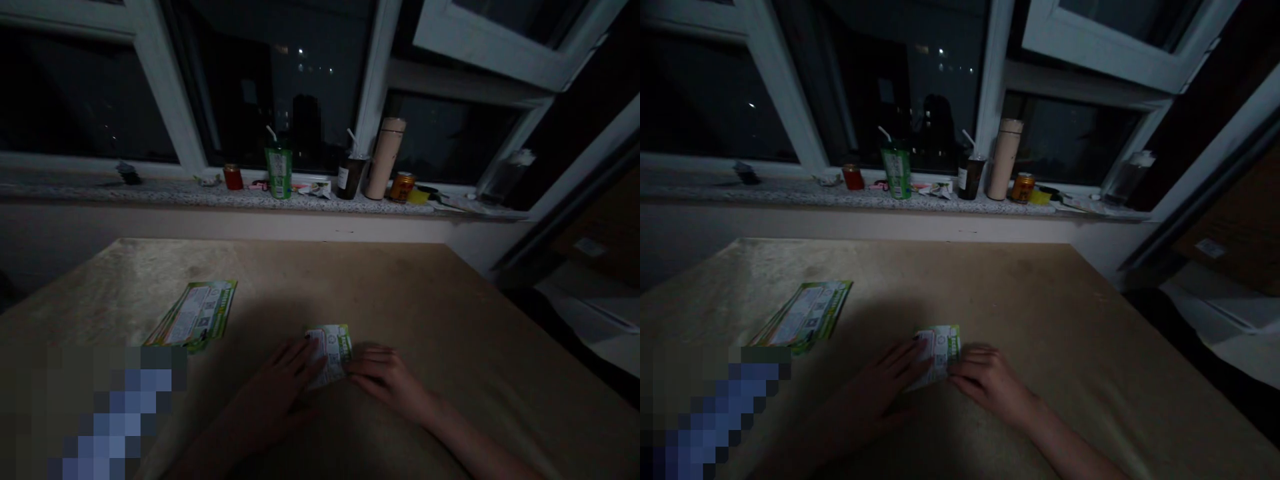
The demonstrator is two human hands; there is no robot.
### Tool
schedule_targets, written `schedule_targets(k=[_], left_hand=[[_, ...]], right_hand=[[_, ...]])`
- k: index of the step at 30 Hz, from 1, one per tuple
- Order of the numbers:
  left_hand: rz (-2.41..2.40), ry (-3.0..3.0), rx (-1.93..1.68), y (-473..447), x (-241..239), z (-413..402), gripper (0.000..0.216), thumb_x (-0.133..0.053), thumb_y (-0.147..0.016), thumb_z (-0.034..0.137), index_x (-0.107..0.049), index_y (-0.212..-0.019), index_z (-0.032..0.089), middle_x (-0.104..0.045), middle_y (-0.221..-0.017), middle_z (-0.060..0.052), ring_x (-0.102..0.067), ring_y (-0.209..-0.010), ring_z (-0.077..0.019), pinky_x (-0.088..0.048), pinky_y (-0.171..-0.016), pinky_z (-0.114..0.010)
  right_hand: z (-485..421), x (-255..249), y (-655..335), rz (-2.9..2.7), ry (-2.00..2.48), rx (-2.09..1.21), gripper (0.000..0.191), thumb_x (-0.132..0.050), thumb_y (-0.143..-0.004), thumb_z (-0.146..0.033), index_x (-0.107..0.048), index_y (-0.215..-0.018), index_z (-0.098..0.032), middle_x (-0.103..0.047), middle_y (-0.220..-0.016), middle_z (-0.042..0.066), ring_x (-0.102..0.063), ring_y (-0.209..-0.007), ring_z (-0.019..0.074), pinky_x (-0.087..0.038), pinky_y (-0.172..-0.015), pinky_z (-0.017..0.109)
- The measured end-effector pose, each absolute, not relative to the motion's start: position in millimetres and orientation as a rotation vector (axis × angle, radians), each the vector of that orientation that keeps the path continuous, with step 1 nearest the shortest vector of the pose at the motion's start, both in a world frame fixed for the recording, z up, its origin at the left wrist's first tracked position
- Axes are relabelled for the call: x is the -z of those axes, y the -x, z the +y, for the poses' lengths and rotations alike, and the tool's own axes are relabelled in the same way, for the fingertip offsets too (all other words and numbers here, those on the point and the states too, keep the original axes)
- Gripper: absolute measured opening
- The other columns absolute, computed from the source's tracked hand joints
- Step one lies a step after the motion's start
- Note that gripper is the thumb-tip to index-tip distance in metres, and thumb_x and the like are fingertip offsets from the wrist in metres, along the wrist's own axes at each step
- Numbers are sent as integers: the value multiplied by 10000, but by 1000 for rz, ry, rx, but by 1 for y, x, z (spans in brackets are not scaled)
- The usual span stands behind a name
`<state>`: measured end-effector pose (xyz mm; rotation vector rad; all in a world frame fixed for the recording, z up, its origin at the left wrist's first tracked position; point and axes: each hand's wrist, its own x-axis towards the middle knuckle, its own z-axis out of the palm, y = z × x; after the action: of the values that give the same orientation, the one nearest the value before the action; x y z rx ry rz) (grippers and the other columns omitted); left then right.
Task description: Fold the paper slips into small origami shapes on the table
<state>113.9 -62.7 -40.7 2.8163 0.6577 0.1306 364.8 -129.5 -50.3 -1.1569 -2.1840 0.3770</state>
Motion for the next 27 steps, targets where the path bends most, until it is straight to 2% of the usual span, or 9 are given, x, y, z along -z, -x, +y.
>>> schedule_targets(k=[2, 5, 8, 11, 18, 21, 24, 27], left_hand=[[671, -2754, -159, -115, 41, -64, 606, -587, -863, 428, -375, -1414, 289, -332, -1498, -50, -325, -1353, -280, -268, -1104, -480], [803, -2582, -219, -117, 42, -66, 511, -542, -895, 424, -425, -1373, 286, -474, -1406, -41, -455, -1264, -252, -378, -1047, -430], [929, -2439, -291, -121, 42, -65, 404, -475, -931, 397, -478, -1317, 279, -559, -1312, -35, -547, -1163, -229, -445, -988, -402], [963, -2365, -358, -127, 41, -65, 361, -461, -930, 365, -515, -1270, 258, -573, -1281, -43, -564, -1136, -227, -460, -975, -396], [930, -2370, -408, -125, 45, -61, 353, -403, -961, 329, -475, -1304, 283, -504, -1353, -33, -518, -1198, -220, -437, -1012, -398], [951, -2397, -423, -124, 50, -60, 389, -402, -966, 323, -409, -1354, 294, -460, -1394, -40, -486, -1235, -236, -424, -1022, -428], [951, -2458, -431, -123, 52, -60, 453, -395, -970, 299, -311, -1415, 300, -345, -1478, -49, -431, -1286, -250, -401, -1038, -447], [862, -2577, -351, -121, 49, -62, 481, -405, -962, 266, -300, -1425, 347, -190, -1547, -27, -432, -1286, -266, -429, -1011, -438]], right_hand=[[-130, 51, -368, -2056, 1263, -633, 255, -518, -921, -332, -699, -836, -173, -642, -701, 17, -584, -666, 126, -447, -623, 231], [-129, 55, -371, -1872, 1370, -959, 245, -559, -889, -327, -679, -761, -156, -559, -623, -22, -498, -574, 90, -371, -524, 192], [-127, 58, -371, -1743, 1424, -1067, 238, -602, -849, -305, -640, -683, -140, -484, -581, -39, -432, -543, 76, -314, -490, 183], [-125, 59, -368, -1659, 1444, -1118, 245, -592, -844, -290, -608, -654, -136, -458, -573, -41, -403, -531, 71, -292, -477, 180], [-120, 62, -362, -1629, 1541, -993, 254, -575, -843, -287, -591, -639, -136, -403, -542, -47, -355, -512, 70, -243, -458, 191], [-119, 64, -362, -1611, 1597, -934, 251, -576, -840, -275, -590, -633, -135, -383, -533, -51, -346, -509, 72, -236, -460, 197], [-117, 64, -361, -1572, 1635, -894, 226, -576, -838, -252, -613, -650, -131, -388, -532, -51, -343, -505, 73, -238, -458, 199], [-114, 64, -359, -1565, 1634, -855, 187, -578, -834, -236, -645, -693, -133, -420, -545, -47, -359, -511, 76, -249, -461, 199]])
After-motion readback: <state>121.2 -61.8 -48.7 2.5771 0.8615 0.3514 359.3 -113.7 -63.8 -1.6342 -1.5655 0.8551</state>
